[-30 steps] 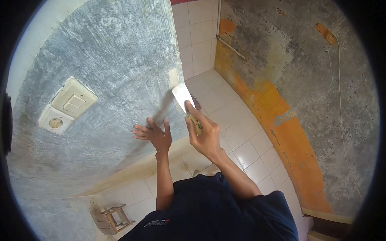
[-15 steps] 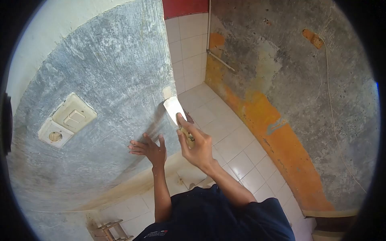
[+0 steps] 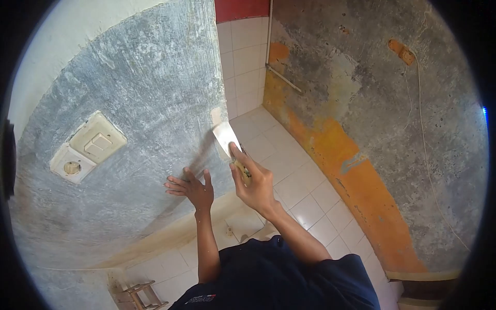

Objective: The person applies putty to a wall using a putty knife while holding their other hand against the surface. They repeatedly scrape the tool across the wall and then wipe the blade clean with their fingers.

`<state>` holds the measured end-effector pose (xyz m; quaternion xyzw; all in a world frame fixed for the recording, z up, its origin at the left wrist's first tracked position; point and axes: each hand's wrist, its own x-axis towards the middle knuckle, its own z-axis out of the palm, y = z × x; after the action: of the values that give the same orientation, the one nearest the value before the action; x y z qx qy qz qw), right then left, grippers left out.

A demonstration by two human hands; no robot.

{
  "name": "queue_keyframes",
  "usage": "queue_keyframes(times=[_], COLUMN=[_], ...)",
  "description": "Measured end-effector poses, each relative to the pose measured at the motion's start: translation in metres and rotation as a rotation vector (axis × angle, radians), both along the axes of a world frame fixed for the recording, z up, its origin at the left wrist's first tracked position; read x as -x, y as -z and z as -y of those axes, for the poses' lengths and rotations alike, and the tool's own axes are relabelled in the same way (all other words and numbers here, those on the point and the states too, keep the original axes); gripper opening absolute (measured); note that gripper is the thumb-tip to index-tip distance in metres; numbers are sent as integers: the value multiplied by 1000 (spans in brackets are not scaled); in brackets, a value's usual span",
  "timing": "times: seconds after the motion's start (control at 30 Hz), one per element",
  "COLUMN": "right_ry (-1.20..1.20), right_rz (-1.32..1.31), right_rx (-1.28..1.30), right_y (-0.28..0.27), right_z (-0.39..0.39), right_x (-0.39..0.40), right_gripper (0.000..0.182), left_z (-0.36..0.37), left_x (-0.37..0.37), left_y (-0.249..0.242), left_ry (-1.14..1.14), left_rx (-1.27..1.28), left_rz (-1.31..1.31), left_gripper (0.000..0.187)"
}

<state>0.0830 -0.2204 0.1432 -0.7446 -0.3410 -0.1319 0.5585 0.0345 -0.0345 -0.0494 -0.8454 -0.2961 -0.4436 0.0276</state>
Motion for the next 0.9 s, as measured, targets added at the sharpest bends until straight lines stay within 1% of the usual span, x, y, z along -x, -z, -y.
queue_keyframes(times=[0.07,0.13,0.17,0.2,0.27,0.3,0.37,0.47,0.53,0.57,0.63,0.67,0.7,0.77,0.83,0.87,0.9], right_ry=[-14,-7,5,5,0,5,-11,-2,-6,-7,-13,-19,-13,-11,-28,-37,-48], right_rz=[69,58,33,25,12,15,51,64,49,36,34,38,33,92,78,54,46], right_rx=[22,12,4,7,-25,-36,23,-21,-19,-24,-10,-4,-6,2,-3,-16,-12], right_y=[20,-6,-19,-27,-38,-27,9,12,4,0,10,17,23,32,3,-8,-9], right_z=[1,-2,-3,-3,-5,-4,-1,-5,-6,-6,-4,-4,-3,-2,-5,-5,-4], right_x=[-5,-4,-2,-1,-1,-1,-2,-1,3,3,-2,-4,-4,-6,-7,-5,-4], right_gripper=[45,45,45,45,45,45,46,47,48,48,45,42,42,48,48,47,47], left_z=[-2,-1,0,1,2,0,-2,-2,-2,-2,1,2,1,-2,-1,3,3], left_x=[2,-1,-1,2,5,2,-1,-2,-1,-3,-4,-3,-3,-5,0,4,4], left_y=[3,1,0,1,3,2,3,1,2,2,2,2,3,4,6,9,9], left_ry=[-1,-4,1,7,11,16,14,17,33,34,28,34,30,18,13,-1,-9], left_rx=[-10,-8,34,73,73,71,36,14,-22,-17,19,19,26,35,-15,-5,19], left_rz=[-8,-15,-15,-17,-16,0,5,26,53,50,80,75,65,64,30,15,-14], left_gripper=[70,70,68,67,67,68,70,74,79,79,87,87,90,93,86,86,82])
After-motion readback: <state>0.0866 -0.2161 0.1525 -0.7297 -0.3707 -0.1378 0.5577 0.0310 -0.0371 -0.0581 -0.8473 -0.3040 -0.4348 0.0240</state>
